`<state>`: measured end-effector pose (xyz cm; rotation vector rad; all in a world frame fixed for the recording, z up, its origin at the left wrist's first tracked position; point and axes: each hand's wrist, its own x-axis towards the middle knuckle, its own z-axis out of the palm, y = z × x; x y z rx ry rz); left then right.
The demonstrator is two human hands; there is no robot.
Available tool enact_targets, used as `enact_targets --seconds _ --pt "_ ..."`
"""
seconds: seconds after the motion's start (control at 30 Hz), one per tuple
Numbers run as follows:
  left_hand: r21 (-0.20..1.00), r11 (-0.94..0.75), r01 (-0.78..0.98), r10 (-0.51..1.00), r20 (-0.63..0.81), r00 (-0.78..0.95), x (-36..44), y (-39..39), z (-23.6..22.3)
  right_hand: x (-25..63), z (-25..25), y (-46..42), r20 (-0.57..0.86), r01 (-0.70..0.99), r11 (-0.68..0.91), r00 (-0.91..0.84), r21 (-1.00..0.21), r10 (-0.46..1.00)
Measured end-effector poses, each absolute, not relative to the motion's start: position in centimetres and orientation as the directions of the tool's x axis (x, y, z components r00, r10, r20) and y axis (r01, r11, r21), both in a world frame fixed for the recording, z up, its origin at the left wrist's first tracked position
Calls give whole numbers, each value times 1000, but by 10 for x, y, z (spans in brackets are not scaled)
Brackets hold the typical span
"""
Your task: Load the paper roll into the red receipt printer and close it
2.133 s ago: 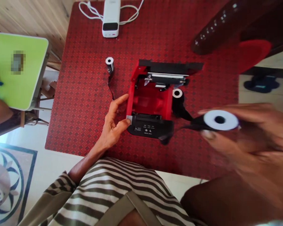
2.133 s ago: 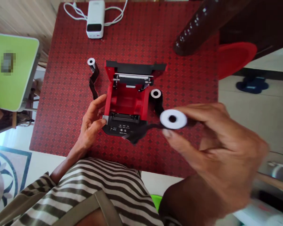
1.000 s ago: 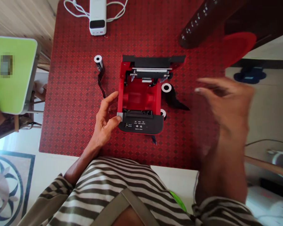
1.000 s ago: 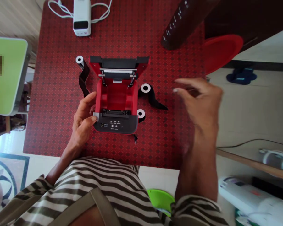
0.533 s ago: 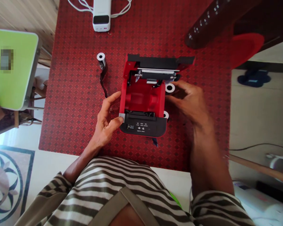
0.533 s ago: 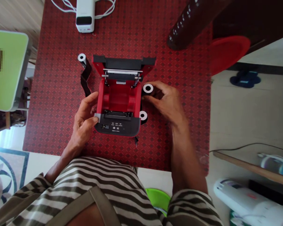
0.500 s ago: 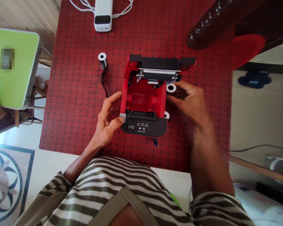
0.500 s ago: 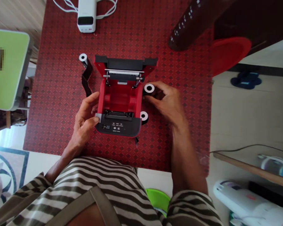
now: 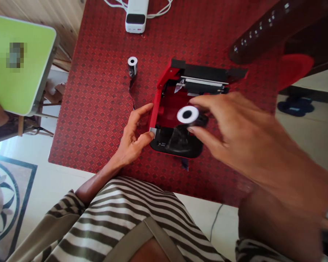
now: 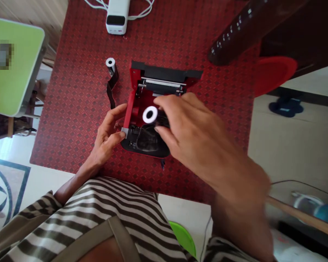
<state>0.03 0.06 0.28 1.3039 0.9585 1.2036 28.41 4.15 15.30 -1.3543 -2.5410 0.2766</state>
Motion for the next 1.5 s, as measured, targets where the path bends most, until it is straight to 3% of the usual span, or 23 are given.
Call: enact_targets --seconds 0.17,0.43,0.7,0.97,1.2,1.33,1.5 --pt "989 -95 -109 980 112 162 1 0 4 251 133 47 155 815 567 -549 -119 821" --pt "989 -104 -102 981 120 155 4 -1 6 248 123 64 -15 805 565 -577 -182 817" --pt "988 -117 -105 975 134 177 2 -1 8 236 121 62 -18 824 540 -551 -172 834" --pt "988 -144 -51 969 151 193 2 -2 10 227 105 82 -197 858 512 -510 -43 837" --pt "988 -153 -4 968 151 201 0 -2 12 230 84 79 -48 861 480 -494 -170 868" --pt "985 -175 -3 967 172 188 1 -3 11 240 102 64 13 830 476 -494 -291 869" --pt "983 -180 35 969 171 179 0 -2 11 277 131 45 92 677 565 -600 -471 795"
